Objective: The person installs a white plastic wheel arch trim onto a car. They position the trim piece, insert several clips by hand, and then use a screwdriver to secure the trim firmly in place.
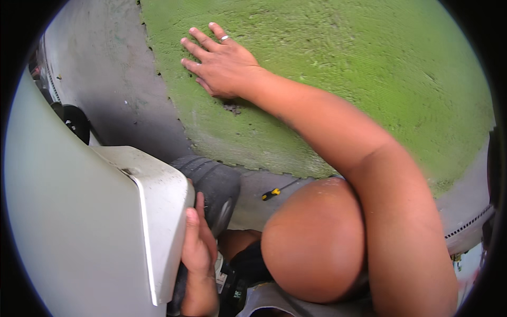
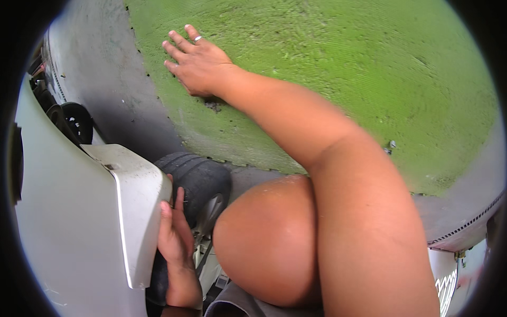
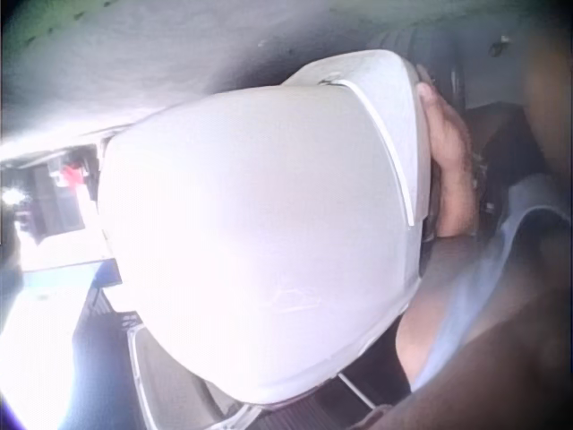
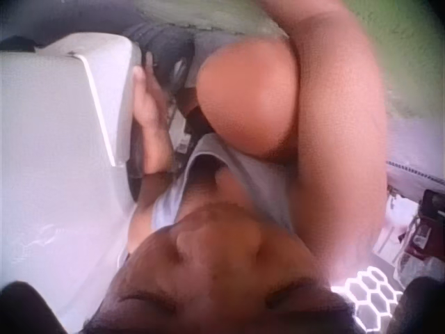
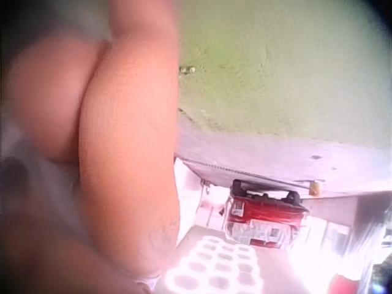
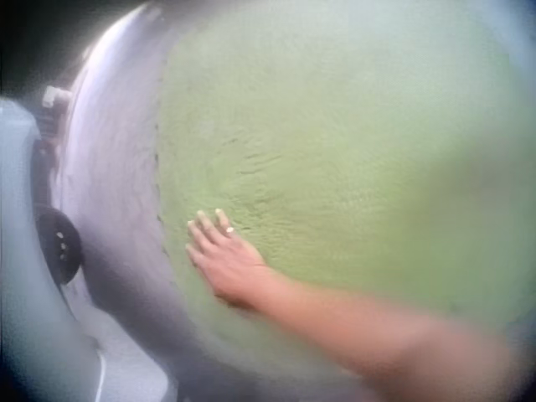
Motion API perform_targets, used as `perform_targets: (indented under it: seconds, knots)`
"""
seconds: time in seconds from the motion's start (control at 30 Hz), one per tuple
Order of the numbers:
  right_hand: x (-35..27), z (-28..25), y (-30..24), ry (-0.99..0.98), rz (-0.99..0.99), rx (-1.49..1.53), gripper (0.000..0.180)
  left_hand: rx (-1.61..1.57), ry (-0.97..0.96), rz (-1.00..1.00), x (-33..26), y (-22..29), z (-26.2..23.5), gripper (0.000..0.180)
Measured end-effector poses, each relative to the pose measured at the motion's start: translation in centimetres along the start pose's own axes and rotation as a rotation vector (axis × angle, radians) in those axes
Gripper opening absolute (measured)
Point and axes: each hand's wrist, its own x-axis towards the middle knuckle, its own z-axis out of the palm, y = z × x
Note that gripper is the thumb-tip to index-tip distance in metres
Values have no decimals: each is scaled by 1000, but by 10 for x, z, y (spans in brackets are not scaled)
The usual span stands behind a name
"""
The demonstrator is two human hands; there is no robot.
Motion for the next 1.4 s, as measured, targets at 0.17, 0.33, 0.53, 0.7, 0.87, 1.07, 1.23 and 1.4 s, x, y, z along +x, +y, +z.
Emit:
perform_targets:
  seconds: [0.17, 0.33, 0.53, 0.7, 0.87, 1.07, 1.23, 1.4]
  knots:
    - [-4, -14, 0, -50, -34, 108, 42, -108, 68, 31, 7, -16, -9, 56]
    - [-7, -31, 38, -51, 55, 500, 37, -231, -56, 70, 19, -13, -10, 54]
    - [-162, -161, 132, 382, 507, 579, 24, -343, -141, 151, 30, -34, -29, 57]
    - [-382, -195, 116, 24, 875, 197, 27, -328, -187, 233, 37, -27, -6, 53]
    - [-463, -170, 72, 179, 1034, 147, 25, -295, -220, 257, 54, -21, -11, 55]
    - [-477, -155, 63, 202, 1034, 299, 22, -235, -225, 212, 51, -19, -6, 56]
    - [-468, -140, 42, 162, 982, 220, 20, -251, -218, 253, 53, -23, -8, 57]
    - [-471, -140, 49, 231, 988, 217, 21, -231, -236, 252, 53, -22, -5, 55]
